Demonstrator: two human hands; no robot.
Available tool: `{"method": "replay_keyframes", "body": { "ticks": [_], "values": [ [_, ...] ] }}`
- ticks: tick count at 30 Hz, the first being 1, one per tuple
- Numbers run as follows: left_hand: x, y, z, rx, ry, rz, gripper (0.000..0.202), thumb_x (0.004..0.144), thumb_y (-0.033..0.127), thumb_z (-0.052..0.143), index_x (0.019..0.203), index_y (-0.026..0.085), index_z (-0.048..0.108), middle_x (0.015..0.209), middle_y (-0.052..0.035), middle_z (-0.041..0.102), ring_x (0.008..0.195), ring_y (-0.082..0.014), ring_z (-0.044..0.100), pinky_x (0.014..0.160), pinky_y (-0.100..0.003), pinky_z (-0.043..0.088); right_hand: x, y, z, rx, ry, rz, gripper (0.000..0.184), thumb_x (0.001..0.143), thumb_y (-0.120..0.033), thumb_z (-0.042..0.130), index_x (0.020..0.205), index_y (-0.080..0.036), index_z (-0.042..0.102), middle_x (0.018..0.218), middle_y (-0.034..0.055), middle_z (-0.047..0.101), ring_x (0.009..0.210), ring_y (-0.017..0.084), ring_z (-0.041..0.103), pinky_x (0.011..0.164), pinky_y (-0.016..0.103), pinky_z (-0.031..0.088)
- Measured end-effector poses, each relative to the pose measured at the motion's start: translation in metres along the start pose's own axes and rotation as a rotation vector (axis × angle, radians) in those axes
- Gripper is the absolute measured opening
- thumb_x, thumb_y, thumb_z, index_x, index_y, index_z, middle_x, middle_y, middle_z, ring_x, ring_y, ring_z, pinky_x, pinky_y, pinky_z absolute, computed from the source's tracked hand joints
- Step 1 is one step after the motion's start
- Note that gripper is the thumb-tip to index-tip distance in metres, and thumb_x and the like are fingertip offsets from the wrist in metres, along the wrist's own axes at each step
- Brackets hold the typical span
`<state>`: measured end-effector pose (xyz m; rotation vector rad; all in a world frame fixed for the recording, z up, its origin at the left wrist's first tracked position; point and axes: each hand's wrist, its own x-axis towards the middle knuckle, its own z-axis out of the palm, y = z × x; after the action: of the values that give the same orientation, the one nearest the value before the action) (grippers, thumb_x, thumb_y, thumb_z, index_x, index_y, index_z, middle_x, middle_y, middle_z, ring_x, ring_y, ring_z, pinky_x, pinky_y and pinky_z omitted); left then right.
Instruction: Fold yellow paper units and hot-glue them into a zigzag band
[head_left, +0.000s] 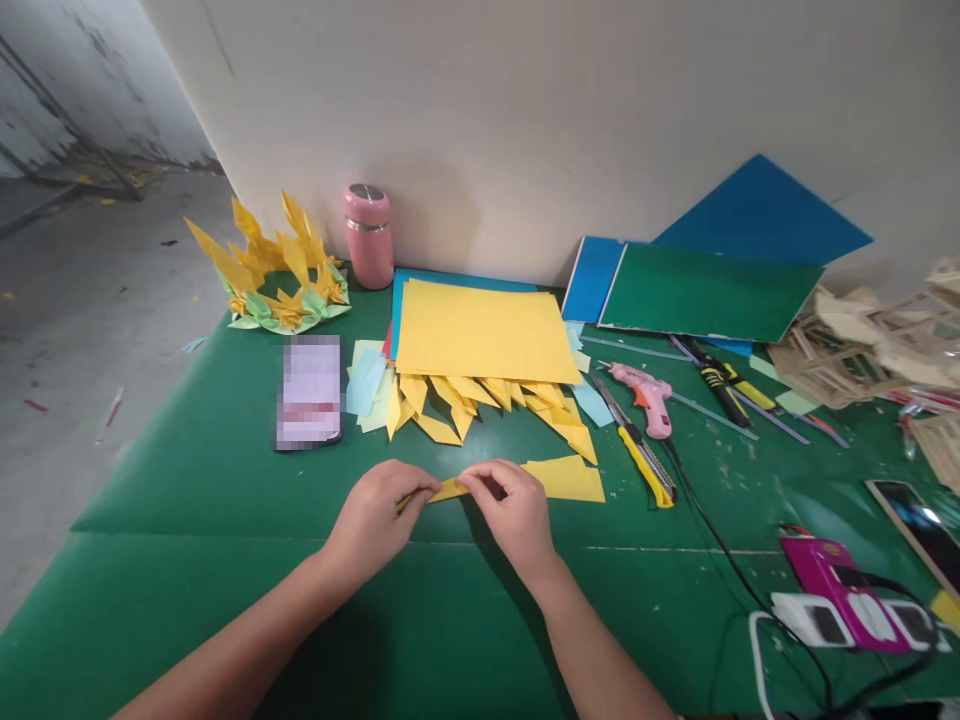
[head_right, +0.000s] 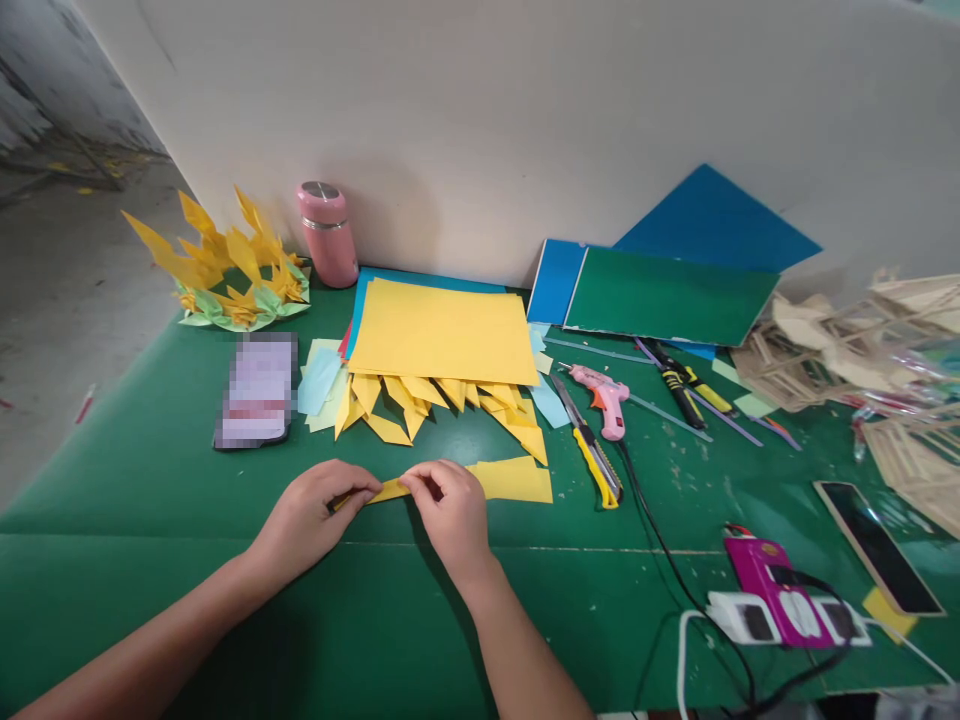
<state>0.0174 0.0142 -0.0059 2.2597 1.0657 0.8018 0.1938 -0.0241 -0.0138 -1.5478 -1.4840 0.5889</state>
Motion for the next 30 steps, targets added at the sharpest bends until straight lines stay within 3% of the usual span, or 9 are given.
{"method": "replay_keyframes", "body": {
  "ticks": [12,30],
  "values": [
    [-0.0022,0.0014,0.0039,0.204,-0.084,0.084,0.027,0.091,0.013,0.043,0.085,0.017,0.069,0.080,-0.0038,0.063,0.072,-0.0158,0.058,0.067,-0.027,0.049,0.0020,0.0083,0.0056,-0.254,-0.001,-0.245,0.021,0.091,-0.020,0.054,0.071,-0.019,0.061,0.069,0.0013,0.062,0.069,0.016,0.054,0.065,0.027,0.040],
    [-0.0070,0.0008,0.0010,0.310,-0.148,0.163,0.033,0.086,-0.001,0.037,0.096,0.016,0.063,0.088,-0.0052,0.060,0.076,-0.0165,0.055,0.068,-0.027,0.049,0.0072,0.0064,0.0057,-0.275,-0.035,-0.098,0.018,0.085,-0.019,0.061,0.067,-0.020,0.059,0.061,-0.0018,0.054,0.062,0.016,0.051,0.059,0.026,0.037]
  ]
}}
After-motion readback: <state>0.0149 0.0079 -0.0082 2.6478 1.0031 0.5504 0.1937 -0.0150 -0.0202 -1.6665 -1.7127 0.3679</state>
